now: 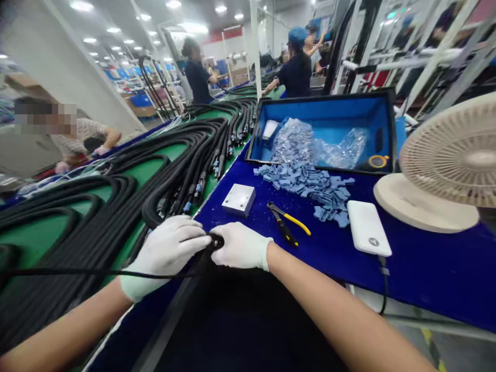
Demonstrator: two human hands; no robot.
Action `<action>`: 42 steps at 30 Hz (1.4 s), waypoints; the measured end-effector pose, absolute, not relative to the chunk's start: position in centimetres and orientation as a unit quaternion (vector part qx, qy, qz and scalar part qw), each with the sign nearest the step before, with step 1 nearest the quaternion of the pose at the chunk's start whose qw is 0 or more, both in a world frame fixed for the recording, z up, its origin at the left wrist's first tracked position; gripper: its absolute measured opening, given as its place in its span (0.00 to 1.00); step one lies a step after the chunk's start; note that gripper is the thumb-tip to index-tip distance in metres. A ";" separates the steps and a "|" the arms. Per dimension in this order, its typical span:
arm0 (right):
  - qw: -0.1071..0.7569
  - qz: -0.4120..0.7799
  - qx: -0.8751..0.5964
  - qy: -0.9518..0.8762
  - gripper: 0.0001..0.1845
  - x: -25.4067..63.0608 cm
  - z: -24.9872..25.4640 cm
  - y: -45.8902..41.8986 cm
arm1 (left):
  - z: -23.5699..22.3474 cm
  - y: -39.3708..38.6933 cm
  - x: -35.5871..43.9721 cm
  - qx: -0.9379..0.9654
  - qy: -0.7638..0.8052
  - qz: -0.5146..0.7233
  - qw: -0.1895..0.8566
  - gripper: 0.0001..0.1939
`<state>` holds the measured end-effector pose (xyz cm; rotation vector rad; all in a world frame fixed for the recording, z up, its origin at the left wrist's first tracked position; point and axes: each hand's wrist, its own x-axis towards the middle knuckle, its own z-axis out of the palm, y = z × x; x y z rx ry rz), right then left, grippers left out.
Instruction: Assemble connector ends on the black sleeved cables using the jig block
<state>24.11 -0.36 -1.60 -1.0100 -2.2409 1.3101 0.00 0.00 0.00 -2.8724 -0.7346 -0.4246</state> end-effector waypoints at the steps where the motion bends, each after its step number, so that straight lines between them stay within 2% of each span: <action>1: 0.186 0.463 -0.368 -0.785 0.09 25.4 -1.1 -0.4 | -0.5 0.2 0.4 -0.946 -0.270 -0.173 0.046 0.13; 4: 0.182 0.389 -0.467 -0.773 0.20 29.2 -0.4 -0.6 | -1.2 0.8 1.8 -0.896 -0.367 -0.247 -0.049 0.11; 6: 0.151 0.252 -0.598 -0.746 0.25 31.5 -1.4 -0.8 | -0.9 1.2 2.8 -0.831 -0.462 -0.281 -0.134 0.11; 8: 0.080 0.119 -0.684 -0.715 0.19 33.1 -3.1 -0.9 | -0.1 1.7 3.9 -0.772 -0.530 -0.287 -0.205 0.13; 10: 0.049 0.051 -0.702 -0.709 0.12 33.8 -5.0 -1.0 | 0.9 2.2 5.0 -0.732 -0.557 -0.283 -0.273 0.16; 12: 0.091 0.046 -0.701 -0.705 0.07 33.8 -6.2 -1.0 | 1.7 2.7 5.9 -0.703 -0.558 -0.285 -0.336 0.19; 15: 0.195 0.125 -0.685 -0.691 0.04 33.4 -6.2 -1.0 | 2.8 3.3 6.9 -0.676 -0.550 -0.294 -0.392 0.22; 17: 0.266 0.193 -0.623 -0.710 0.06 32.8 -5.3 -1.1 | 3.3 3.4 7.3 -0.675 -0.546 -0.296 -0.399 0.22; 21: 0.390 0.284 -0.414 -0.772 0.20 31.1 -3.4 -1.3 | 3.8 3.3 7.6 -0.697 -0.539 -0.286 -0.377 0.23; 25: 0.442 0.309 -0.295 -0.789 0.23 29.8 -2.6 -1.0 | 3.8 3.2 7.8 -0.701 -0.526 -0.277 -0.393 0.23; 31: 0.428 0.267 -0.286 -0.815 0.22 29.6 -2.8 -0.9 | 3.3 3.2 7.3 -0.712 -0.526 -0.268 -0.380 0.22; 37: 0.362 0.205 -0.404 -0.814 0.15 29.4 -4.6 -0.9 | 3.0 3.4 7.8 -0.722 -0.509 -0.260 -0.390 0.24; 40: 0.340 0.212 -0.445 -0.801 0.08 29.2 -4.8 -1.1 | 3.1 3.7 9.3 -0.761 -0.489 -0.285 -0.317 0.28; 42: 0.343 0.231 -0.473 -0.778 0.10 29.2 -4.7 -1.4 | 3.4 4.0 10.4 -0.791 -0.478 -0.284 -0.256 0.26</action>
